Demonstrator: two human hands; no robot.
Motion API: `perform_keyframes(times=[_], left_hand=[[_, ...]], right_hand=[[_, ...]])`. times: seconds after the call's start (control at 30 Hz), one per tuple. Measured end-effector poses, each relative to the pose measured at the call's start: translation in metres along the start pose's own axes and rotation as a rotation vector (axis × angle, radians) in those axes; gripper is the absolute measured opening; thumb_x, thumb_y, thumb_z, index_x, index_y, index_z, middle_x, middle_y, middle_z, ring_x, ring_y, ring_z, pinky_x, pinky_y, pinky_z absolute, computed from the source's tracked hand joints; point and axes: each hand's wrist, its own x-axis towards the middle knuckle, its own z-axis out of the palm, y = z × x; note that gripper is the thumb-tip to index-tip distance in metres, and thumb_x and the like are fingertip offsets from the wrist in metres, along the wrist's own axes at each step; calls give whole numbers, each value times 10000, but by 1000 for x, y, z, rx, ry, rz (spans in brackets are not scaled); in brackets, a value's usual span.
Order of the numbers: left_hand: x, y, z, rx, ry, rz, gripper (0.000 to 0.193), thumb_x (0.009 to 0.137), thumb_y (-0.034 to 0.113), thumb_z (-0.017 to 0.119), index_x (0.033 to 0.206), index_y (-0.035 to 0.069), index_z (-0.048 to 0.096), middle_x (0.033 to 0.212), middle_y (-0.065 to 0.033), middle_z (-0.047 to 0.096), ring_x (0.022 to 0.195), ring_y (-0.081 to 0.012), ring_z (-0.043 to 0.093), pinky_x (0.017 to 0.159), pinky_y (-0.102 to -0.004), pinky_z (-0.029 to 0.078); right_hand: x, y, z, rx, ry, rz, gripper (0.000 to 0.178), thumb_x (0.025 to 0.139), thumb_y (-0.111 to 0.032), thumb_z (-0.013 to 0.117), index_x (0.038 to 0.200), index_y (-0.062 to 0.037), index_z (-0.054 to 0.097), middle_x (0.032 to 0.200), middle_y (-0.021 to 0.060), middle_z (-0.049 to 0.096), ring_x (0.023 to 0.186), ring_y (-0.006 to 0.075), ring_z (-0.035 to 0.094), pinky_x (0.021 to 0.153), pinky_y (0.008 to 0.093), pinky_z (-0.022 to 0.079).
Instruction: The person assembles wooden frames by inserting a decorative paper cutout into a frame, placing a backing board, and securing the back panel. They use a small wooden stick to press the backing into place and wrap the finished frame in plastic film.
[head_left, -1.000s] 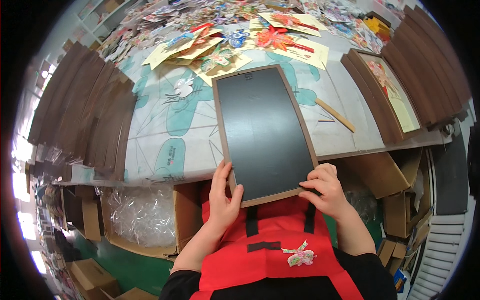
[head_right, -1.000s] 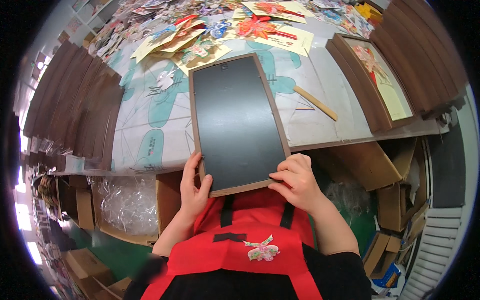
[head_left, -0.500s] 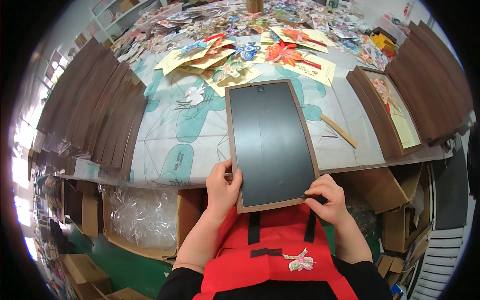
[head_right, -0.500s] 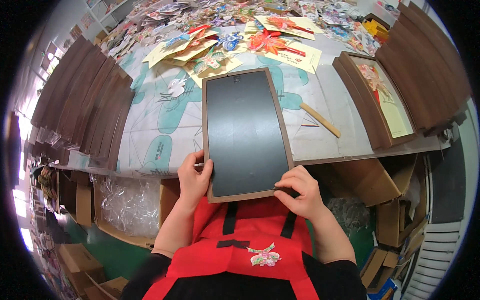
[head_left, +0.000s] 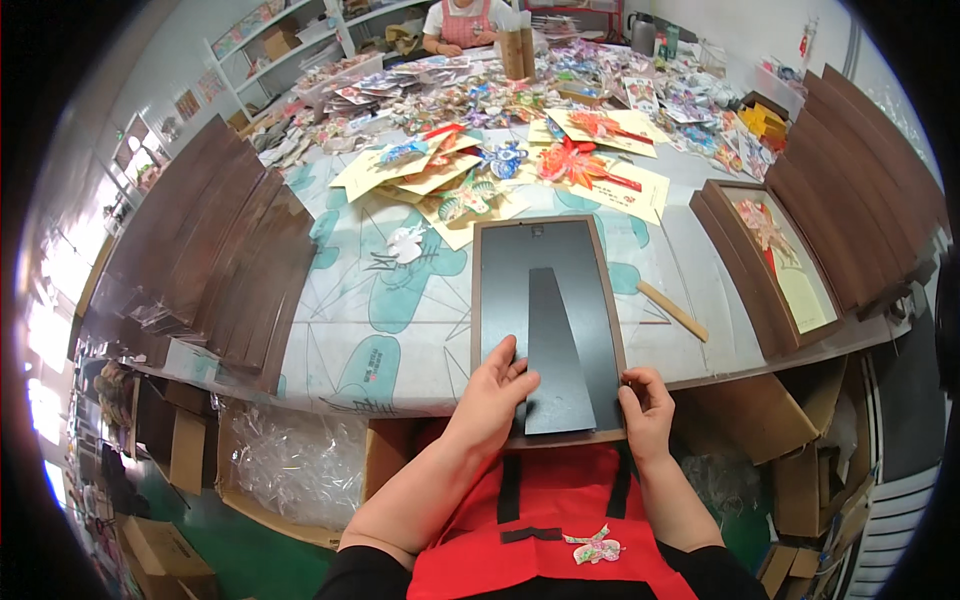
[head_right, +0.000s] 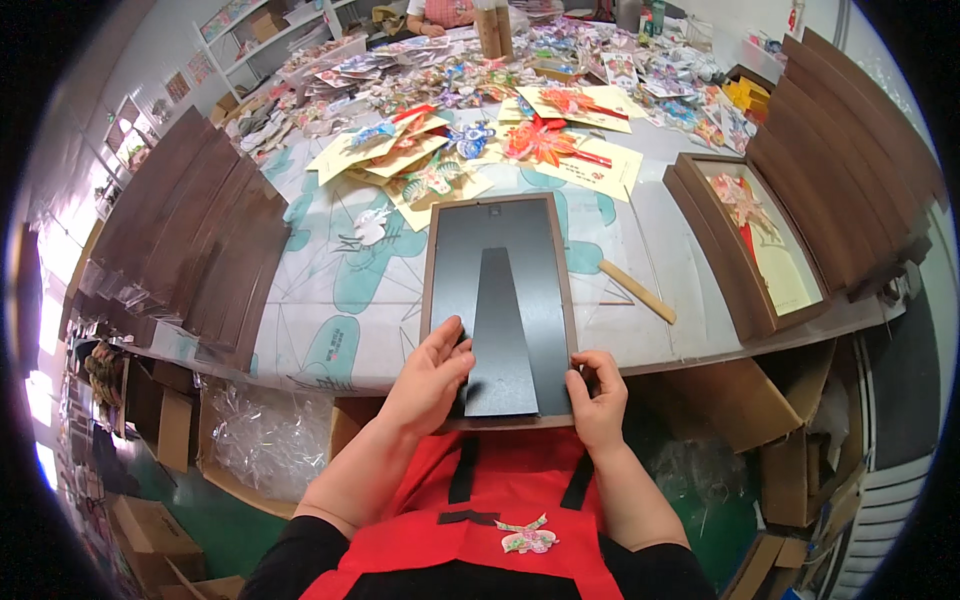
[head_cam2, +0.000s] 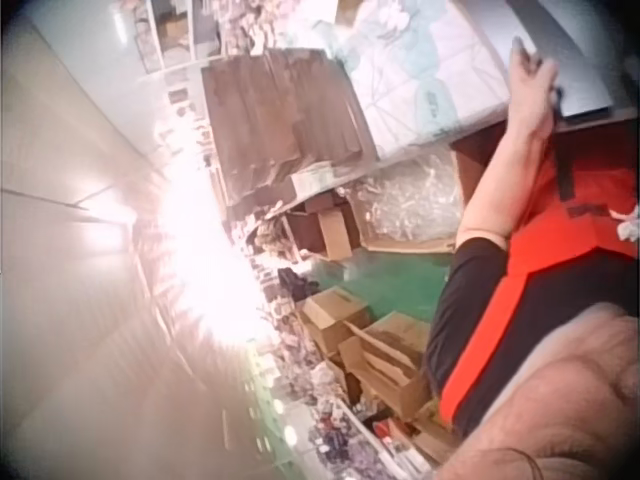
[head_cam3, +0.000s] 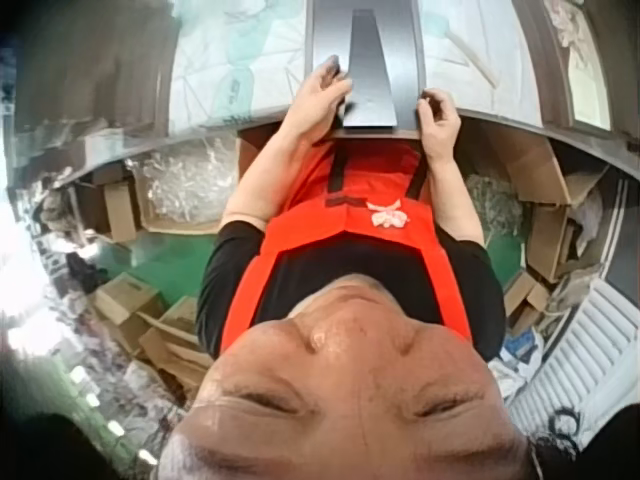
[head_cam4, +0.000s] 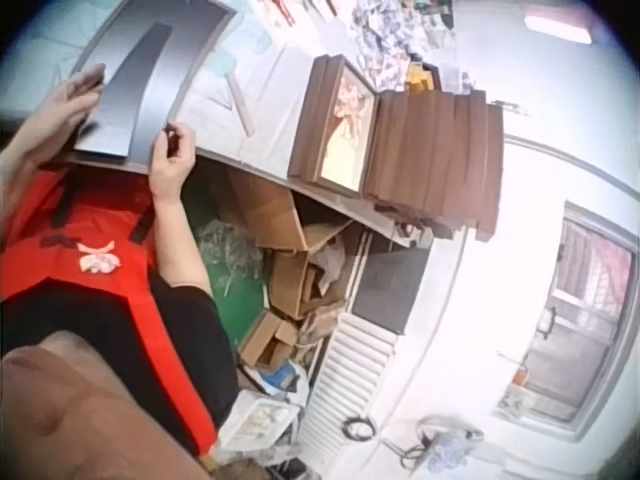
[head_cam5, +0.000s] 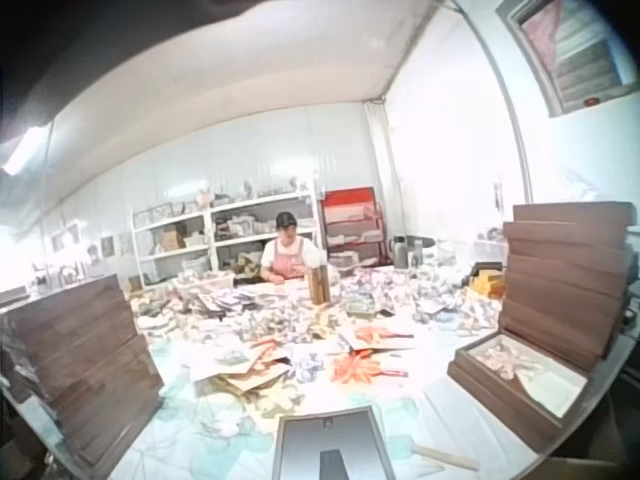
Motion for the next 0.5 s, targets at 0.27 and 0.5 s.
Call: perform_keyframes(times=[0.27,0.5], left_hand=[[9,7,13,-74,-160,124,427,927,6,472,1343,-42,391,1194,-106,577,1046,-134,573,899,-271,457],[-53,98,-34,-89,10,322,516,863,86,571,1333,-64,419,1151,-129,603,999,-160,609,886,-272,480]], right_hand=[[5,2,-4,22,-14,3,132,830,35,574,957,3,590,888,27,556,754,79,496,693,211,410],[20,0,-15,61,14,32,90,851,9,572,934,-6,604,839,-2,558,679,46,477,614,197,393]])
